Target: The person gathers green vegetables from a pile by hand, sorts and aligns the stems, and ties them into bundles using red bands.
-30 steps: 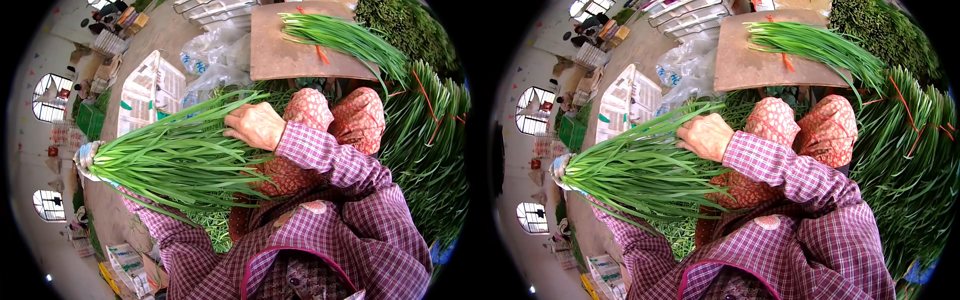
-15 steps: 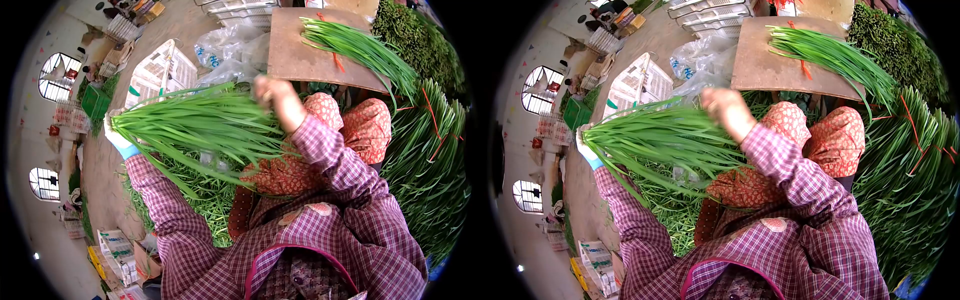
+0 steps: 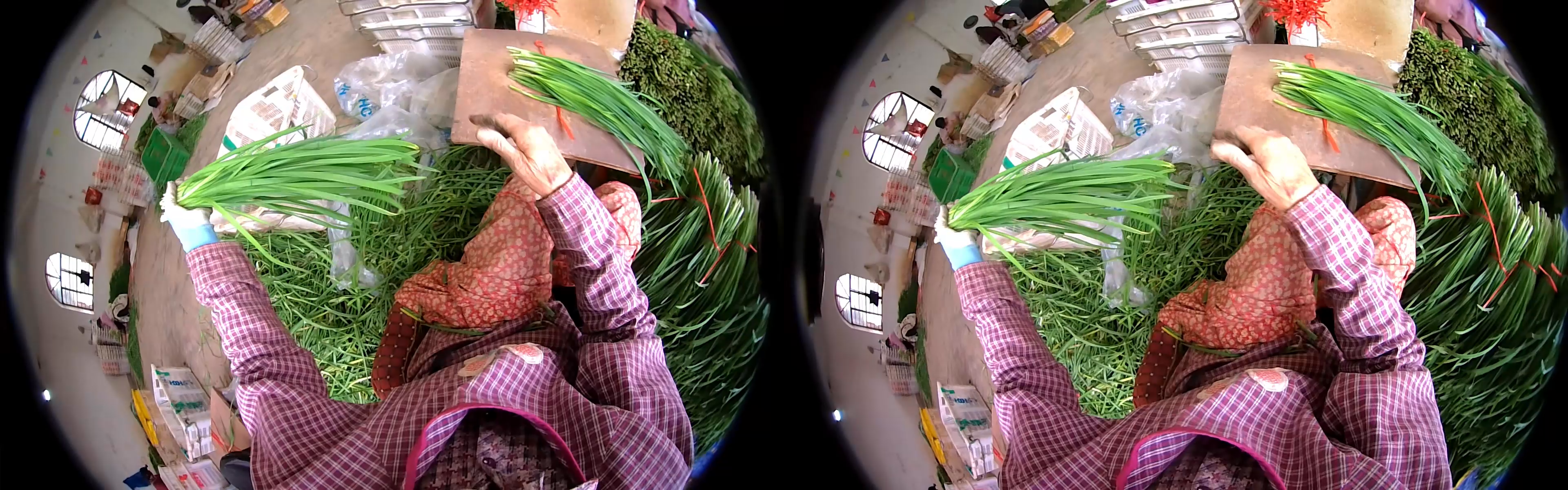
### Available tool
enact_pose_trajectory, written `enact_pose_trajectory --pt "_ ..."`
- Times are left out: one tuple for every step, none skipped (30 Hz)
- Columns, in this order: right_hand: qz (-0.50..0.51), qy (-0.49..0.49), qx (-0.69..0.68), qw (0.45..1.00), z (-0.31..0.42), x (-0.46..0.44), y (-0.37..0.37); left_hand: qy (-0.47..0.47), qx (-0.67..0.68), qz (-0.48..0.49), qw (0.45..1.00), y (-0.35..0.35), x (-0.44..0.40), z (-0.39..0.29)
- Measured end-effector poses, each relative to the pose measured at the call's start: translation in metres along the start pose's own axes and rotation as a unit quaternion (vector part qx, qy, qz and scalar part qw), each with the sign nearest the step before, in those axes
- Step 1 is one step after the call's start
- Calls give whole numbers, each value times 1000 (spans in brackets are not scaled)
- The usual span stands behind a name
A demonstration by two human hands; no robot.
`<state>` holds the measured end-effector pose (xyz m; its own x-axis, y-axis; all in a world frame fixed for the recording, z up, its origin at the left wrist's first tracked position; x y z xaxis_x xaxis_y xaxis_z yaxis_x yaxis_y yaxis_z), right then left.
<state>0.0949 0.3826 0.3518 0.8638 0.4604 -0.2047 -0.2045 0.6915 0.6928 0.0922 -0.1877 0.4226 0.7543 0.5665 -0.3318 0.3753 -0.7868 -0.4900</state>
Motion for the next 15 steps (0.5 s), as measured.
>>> enact_pose_trajectory --pt "-42 30 -26 998 6 -3 -1 -15 -20 39 999 -9 2 -5" --pt "-86 56 -47 994 13 -5 -1 7 -21 5 1000 -15 3 -7" --pt "-76 28 -82 993 23 -8 -3 -15 -45 32 998 -29 8 -13" --pt "-80 53 -77 992 32 -15 -6 -36 -67 61 995 -44 12 -16" --pt "-67 66 -67 993 49 -20 -7 -62 -64 67 994 -68 21 -20" --pt "-83 94 -3 992 55 -31 -19 -88 -60 72 992 -96 36 -23" --pt "-52 124 -33 990 78 -37 -21 -134 -105 114 979 -129 55 -26" --pt "-31 131 -32 990 96 -46 -26 -183 -151 154 959 -163 78 -31" --pt "2 180 -60 982 115 -54 -29 -210 -217 172 938 -193 102 -35" --pt "-65 232 -56 969 129 -60 -38 -240 -227 152 931 -220 120 -33" --pt "-55 233 -77 968 141 -67 -41 -259 -238 191 916 -246 139 -32" --pt "-106 260 -85 956 147 -75 -45 -279 -249 229 899 -267 156 -33" --pt "-150 274 -79 947 151 -79 -41 -280 -243 233 899 -282 169 -35" --pt "-193 287 -72 935 153 -80 -35 -280 -207 274 896 -298 181 -36" --pt "-198 284 -62 936 150 -82 -27 -280 -168 315 891 -313 192 -36"
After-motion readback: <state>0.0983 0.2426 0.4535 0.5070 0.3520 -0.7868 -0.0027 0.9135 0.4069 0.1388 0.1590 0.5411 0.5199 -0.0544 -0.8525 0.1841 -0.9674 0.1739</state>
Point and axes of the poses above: each hand's wrist, its own x-axis away from the middle knuckle, its own y-axis out of the back of the hand, z = x × y, the point moved 4 cm from there along -x, towards the middle knuckle, and after that the axes turned 12 degrees about z, right-handed, at the moved point
